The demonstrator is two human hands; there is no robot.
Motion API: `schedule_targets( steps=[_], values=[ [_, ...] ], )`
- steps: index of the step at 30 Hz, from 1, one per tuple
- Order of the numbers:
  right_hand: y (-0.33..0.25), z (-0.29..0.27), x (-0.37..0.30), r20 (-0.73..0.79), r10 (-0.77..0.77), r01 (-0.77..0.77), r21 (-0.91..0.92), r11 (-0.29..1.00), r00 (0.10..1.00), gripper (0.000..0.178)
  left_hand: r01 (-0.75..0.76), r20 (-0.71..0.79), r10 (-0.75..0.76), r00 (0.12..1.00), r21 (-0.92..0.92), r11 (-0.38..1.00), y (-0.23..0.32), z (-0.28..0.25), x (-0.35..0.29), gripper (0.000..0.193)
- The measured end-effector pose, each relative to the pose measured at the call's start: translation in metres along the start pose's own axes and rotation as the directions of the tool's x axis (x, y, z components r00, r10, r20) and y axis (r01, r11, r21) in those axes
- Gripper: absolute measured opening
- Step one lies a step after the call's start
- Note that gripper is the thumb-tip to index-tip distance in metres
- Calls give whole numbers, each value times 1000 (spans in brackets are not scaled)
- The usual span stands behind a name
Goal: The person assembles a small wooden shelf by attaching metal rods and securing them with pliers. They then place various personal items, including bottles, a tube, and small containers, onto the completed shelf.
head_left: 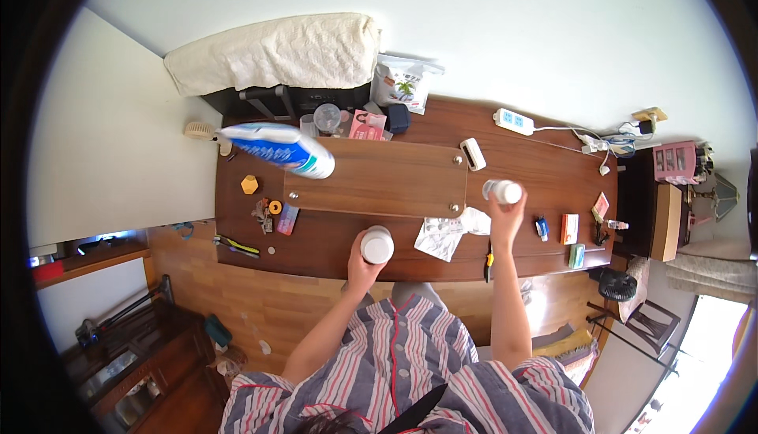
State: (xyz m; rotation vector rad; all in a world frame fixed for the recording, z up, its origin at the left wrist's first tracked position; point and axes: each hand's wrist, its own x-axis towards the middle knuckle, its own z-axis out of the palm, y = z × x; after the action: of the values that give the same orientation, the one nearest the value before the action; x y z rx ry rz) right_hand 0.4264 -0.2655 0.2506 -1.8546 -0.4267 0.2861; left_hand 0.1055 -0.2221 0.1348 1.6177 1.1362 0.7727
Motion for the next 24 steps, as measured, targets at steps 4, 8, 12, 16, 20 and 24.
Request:
schedule_targets(
  steps=[4,8,12,16,20,24],
  values=[
    [98,13,21,115,90,-70,-163,984,989,53,72,-13,-71,997,74,995,-3,13,-4,82],
    [138,22,27,195,94,-64,-155,986,976,61,153,-17,-152,988,115,981,-4,16,-7,80],
    [119,16,29,283,41,52,-312,949,958,81,277,-15,-277,961,112,954,-4,16,-8,82],
    [52,-1,39,332,-298,405,-327,854,895,85,373,-30,-372,928,101,922,-5,16,-9,79],
    [-5,67,76,430,-280,346,-82,935,858,37,439,-41,-437,898,57,897,-5,16,-14,69],
    [-27,199,119,813,-479,657,165,735,331,52,388,0,-391,920,127,913,-8,12,-19,67]
  ],
)
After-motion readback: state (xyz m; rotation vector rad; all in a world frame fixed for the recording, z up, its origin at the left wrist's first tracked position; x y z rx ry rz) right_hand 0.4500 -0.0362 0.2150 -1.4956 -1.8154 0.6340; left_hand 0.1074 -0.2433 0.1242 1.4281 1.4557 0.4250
